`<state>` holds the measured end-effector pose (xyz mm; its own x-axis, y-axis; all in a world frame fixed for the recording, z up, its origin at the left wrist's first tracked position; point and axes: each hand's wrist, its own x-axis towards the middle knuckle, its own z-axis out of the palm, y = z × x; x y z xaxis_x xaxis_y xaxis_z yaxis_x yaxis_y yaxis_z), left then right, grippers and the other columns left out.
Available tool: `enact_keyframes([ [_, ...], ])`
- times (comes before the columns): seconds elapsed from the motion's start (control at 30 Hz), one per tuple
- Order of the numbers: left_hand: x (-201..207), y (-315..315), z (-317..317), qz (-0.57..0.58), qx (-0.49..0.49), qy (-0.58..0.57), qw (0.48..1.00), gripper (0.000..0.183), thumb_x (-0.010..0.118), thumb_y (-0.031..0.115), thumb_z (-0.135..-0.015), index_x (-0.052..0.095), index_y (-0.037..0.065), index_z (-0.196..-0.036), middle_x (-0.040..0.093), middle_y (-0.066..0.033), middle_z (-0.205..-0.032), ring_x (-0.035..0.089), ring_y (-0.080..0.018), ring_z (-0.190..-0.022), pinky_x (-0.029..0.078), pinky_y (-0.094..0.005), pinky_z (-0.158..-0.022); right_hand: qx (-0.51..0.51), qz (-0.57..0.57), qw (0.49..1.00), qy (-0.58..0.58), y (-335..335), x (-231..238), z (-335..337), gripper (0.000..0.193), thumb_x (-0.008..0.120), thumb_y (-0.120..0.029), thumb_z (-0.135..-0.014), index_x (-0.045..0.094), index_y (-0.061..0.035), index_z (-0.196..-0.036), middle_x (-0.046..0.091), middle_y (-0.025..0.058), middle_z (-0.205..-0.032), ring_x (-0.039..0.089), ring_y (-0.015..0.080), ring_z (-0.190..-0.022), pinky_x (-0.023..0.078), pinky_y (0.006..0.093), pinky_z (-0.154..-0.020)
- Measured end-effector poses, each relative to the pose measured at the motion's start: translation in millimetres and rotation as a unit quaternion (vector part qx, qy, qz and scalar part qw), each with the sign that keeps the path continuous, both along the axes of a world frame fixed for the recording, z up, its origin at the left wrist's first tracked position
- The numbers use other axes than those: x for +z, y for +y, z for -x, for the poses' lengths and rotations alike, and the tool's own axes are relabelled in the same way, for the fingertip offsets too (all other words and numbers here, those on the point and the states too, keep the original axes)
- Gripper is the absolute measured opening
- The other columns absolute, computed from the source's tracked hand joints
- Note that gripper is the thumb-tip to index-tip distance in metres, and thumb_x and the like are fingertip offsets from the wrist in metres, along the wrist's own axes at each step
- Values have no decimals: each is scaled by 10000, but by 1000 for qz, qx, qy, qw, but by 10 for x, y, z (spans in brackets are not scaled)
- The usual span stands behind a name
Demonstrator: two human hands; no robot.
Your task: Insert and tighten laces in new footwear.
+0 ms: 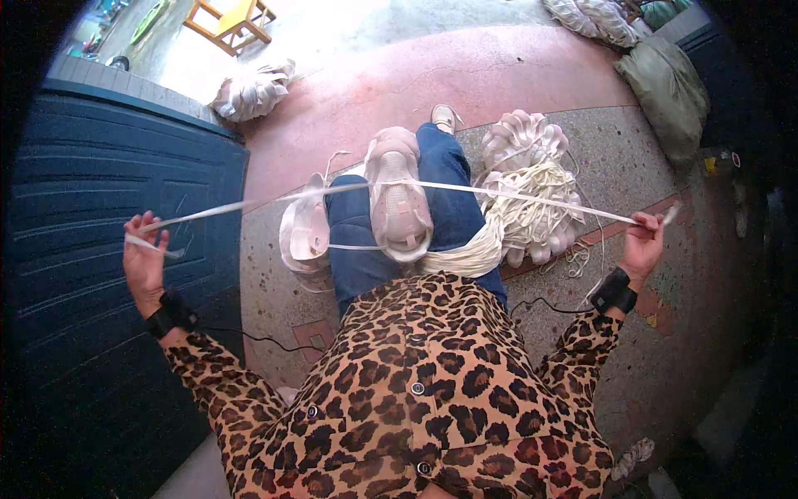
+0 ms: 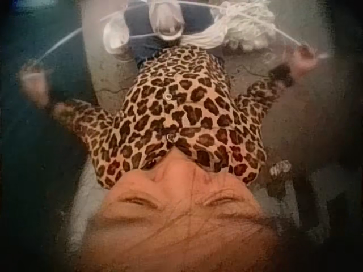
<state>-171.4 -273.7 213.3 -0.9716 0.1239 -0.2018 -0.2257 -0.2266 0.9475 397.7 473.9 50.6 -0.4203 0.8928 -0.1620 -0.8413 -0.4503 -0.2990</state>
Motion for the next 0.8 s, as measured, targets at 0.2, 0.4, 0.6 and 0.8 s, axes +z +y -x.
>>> enact_keyframes([
  [0.2, -58, -1832, 582, -148, -48, -41, 987, 243, 500, 226, -1055, 608, 71, -1208, 665, -92, -1069, 612, -264, -1110, 457, -503, -1062, -35, -19, 999, -34, 393, -354, -610, 240, 407, -194, -1063, 524, -20, -947, 410, 23, -699, 431, 169, -654, 396, 339, -685],
  [0.4, 359, -2271, 679, -80, 34, 11, 996, 220, 534, 173, -1046, 555, 44, -1223, 437, -1, -729, 438, -134, -654, 451, -326, -716, -43, -55, 991, -114, 684, -206, -1012, 341, 320, -259, -1102, 519, -6, -989, 335, 14, -678, 343, 137, -586, 340, 305, -577],
  [0.6, -456, -1046, 514, 162, -17, 1, 987, 206, 575, 186, -1012, 597, 53, -1168, 462, 21, -713, 434, -83, -595, 405, -244, -550, -25, -237, 842, -485, 369, 172, -71, 377, 510, -144, -991, 504, 0, -1338, 443, -20, -766, 403, 86, -612, 365, 258, -532],
  [0.8, -1576, 1551, -461, 377, -297, -8, 877, 235, 612, 223, -971, 676, 47, -1112, 603, 13, -769, 540, -78, -625, 451, -236, -554, 317, -477, 652, -497, -1356, -429, 1977, 223, 589, -105, -942, 646, -2, -1131, 664, 64, -880, 630, 150, -758, 527, 298, -712],
])
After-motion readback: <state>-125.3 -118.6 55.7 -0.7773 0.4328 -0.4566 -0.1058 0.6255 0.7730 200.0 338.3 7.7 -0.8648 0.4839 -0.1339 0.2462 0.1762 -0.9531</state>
